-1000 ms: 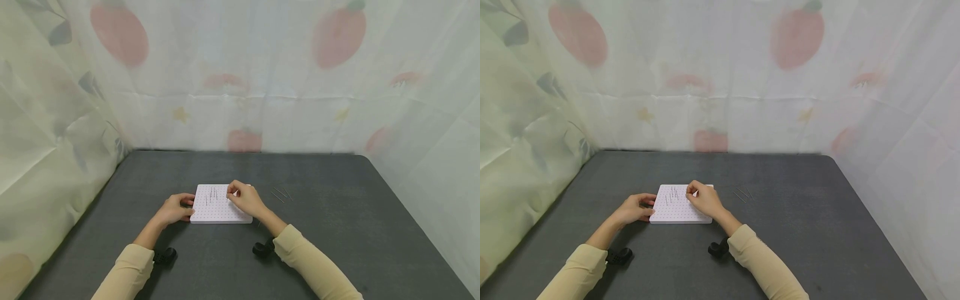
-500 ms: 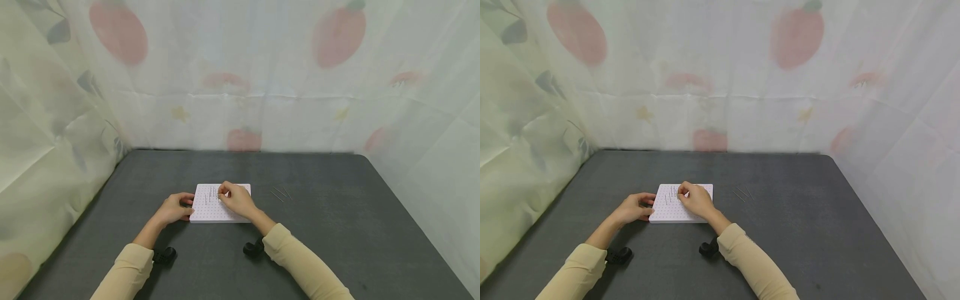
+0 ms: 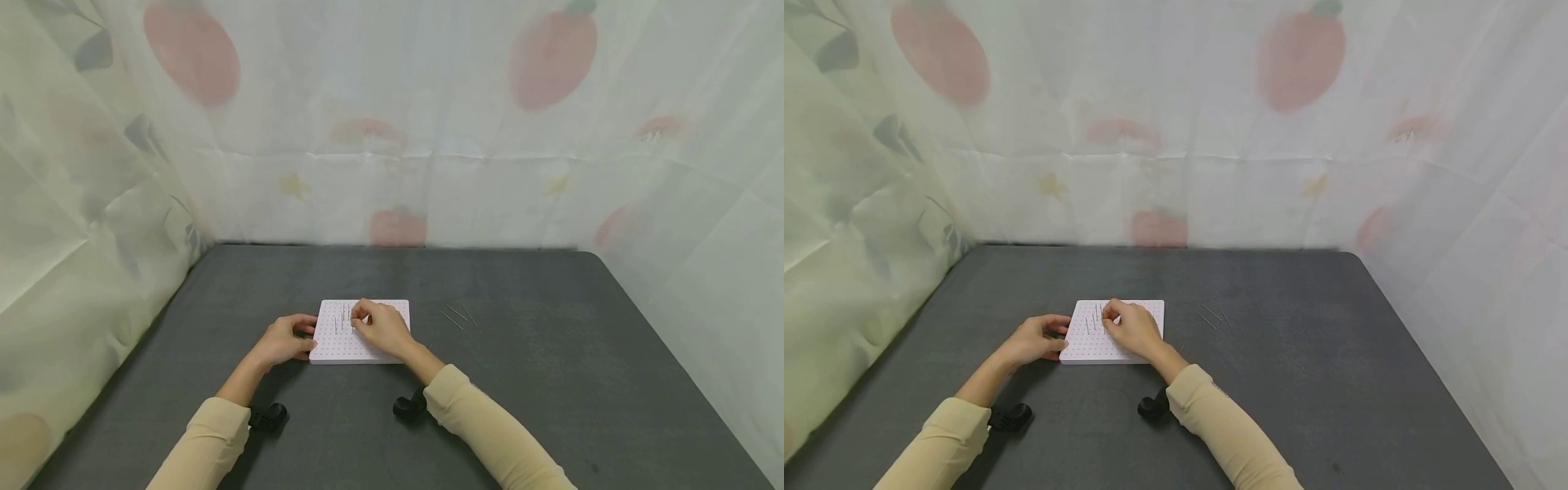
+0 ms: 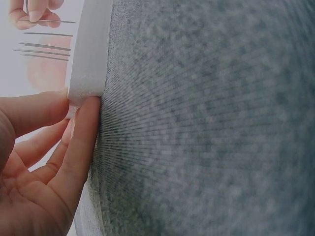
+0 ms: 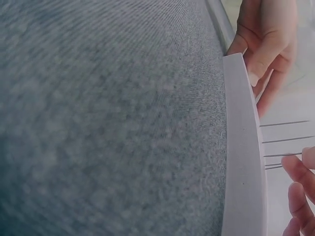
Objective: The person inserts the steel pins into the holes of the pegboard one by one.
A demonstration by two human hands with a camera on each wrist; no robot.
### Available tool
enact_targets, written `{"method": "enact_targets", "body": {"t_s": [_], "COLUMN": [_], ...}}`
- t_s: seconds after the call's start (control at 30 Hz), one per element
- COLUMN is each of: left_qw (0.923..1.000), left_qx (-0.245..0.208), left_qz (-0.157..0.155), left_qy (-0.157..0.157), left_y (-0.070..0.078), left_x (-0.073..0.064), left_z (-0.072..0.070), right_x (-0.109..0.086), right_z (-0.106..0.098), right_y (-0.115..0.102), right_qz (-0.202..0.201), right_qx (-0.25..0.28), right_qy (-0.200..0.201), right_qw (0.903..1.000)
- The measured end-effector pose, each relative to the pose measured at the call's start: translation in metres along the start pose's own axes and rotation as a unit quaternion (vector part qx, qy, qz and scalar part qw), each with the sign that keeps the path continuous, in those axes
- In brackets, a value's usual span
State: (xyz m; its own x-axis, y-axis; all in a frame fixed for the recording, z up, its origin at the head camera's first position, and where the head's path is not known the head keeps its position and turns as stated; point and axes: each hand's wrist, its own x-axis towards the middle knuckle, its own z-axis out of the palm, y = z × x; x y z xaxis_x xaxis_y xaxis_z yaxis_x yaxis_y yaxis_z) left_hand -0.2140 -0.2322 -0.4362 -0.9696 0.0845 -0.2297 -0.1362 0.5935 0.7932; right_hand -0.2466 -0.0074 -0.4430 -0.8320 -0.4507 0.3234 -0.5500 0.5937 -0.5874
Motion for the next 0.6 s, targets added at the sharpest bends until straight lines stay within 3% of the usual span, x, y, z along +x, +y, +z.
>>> {"method": "enact_targets", "body": {"t_s": [0.6], "left_qw": [1.0], "left_qx": [-0.005], "left_qz": [0.005], "left_qy": [-0.002], "left_y": [-0.0002], "left_x": [-0.0015], "left_z": [-0.0003], "right_x": [-0.0011], "right_z": [0.0055], "right_y": [0.0014], "right_qz": [-0.02], "right_qx": [-0.032], "right_qy": [0.008], "right_qw": [0.9992]}}
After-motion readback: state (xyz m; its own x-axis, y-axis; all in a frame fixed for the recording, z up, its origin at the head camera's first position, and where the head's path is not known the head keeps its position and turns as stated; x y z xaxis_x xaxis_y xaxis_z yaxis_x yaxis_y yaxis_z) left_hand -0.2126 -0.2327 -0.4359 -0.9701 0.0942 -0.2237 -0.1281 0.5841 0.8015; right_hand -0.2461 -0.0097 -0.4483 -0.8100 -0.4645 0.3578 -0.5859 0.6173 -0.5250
